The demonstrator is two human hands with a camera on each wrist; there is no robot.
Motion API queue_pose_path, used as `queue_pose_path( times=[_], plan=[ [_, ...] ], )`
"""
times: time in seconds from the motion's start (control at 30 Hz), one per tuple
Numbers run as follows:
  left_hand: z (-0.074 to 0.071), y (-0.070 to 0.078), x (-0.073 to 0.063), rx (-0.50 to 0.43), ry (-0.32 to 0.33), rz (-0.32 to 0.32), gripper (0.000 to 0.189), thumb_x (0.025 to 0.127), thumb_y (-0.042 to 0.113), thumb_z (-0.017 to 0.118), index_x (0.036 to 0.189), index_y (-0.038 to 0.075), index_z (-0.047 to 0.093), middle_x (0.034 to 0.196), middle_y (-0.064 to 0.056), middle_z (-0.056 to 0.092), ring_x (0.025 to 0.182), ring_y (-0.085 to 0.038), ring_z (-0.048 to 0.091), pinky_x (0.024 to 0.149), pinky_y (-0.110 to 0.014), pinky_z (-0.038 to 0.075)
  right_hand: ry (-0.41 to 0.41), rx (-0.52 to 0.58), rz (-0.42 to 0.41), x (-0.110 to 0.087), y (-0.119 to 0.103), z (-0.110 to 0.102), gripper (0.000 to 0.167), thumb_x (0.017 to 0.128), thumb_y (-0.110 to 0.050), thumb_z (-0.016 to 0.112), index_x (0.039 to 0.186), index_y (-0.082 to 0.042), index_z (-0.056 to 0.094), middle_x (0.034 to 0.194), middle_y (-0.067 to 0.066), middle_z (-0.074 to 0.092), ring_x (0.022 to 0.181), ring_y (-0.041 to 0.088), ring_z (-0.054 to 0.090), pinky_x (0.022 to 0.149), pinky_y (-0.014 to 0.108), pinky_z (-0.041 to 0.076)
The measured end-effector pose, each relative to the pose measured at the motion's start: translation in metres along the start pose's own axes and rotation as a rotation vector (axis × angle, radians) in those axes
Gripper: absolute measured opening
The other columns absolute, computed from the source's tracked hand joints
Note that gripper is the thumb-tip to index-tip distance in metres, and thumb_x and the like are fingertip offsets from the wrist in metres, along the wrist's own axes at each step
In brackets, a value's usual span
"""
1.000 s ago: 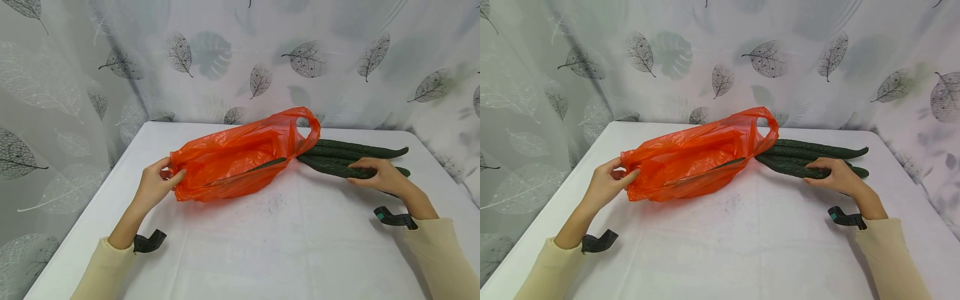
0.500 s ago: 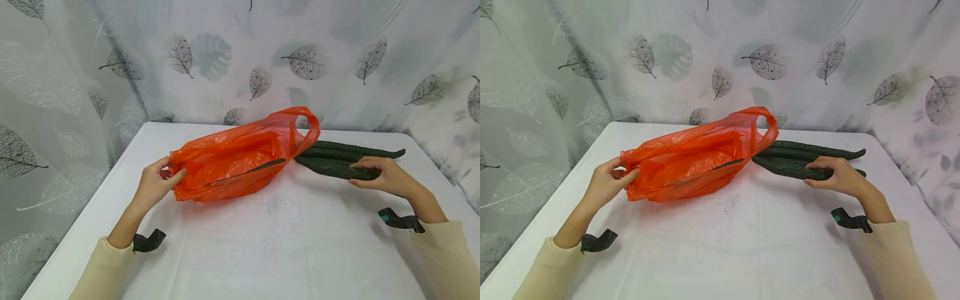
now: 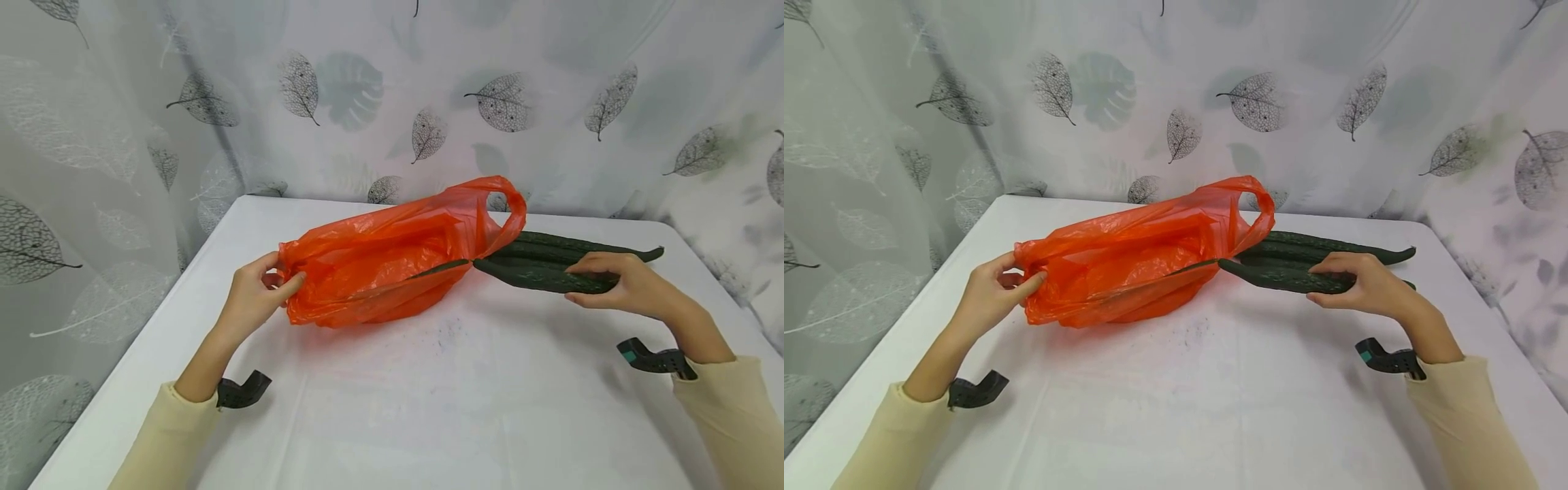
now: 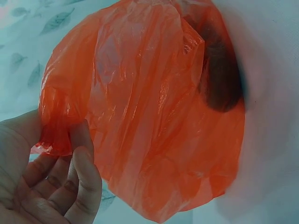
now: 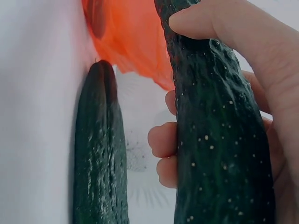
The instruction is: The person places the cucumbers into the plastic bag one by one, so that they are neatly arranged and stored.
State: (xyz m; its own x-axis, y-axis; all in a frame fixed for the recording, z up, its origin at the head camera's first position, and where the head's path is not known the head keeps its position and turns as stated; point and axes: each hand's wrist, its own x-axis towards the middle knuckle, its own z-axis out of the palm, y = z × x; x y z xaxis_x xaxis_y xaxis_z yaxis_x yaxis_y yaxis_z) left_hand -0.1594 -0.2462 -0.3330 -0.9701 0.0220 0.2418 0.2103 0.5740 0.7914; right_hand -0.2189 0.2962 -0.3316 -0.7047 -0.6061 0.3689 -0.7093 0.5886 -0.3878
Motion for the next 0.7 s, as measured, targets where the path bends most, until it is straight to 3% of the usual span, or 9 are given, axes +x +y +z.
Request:
queue_pose_path(
  times=[0.27, 0.7],
  plan=[
    [-0.001, 0.005, -0.003, 0.001, -0.011, -0.021, 0.026, 0.091, 0.016, 0.069, 0.108, -0.002, 0.061, 0.094, -0.018, 0.061, 0.068, -0.014, 0.062, 0.056, -0.022, 0.053, -0.013, -0.025, -0.039, 0.013, -0.007, 0.000, 0.037, 0.062, -0.002, 0.087, 0.096, -0.009, 0.073, 0.087, -0.014, 0.060, 0.073, 0.001, 0.050, 0.062, 0.017, 0.041],
    [0.002, 0.001, 0.000, 0.012, -0.002, 0.002, 0.025, 0.091, 0.014, 0.069, 0.108, -0.002, 0.061, 0.092, -0.017, 0.060, 0.065, -0.009, 0.062, 0.056, -0.022, 0.054, -0.050, 0.013, -0.077, 0.043, -0.015, -0.003, 0.038, 0.064, -0.002, 0.087, 0.099, -0.011, 0.073, 0.086, -0.013, 0.061, 0.073, 0.003, 0.050, 0.064, 0.017, 0.043]
  ],
)
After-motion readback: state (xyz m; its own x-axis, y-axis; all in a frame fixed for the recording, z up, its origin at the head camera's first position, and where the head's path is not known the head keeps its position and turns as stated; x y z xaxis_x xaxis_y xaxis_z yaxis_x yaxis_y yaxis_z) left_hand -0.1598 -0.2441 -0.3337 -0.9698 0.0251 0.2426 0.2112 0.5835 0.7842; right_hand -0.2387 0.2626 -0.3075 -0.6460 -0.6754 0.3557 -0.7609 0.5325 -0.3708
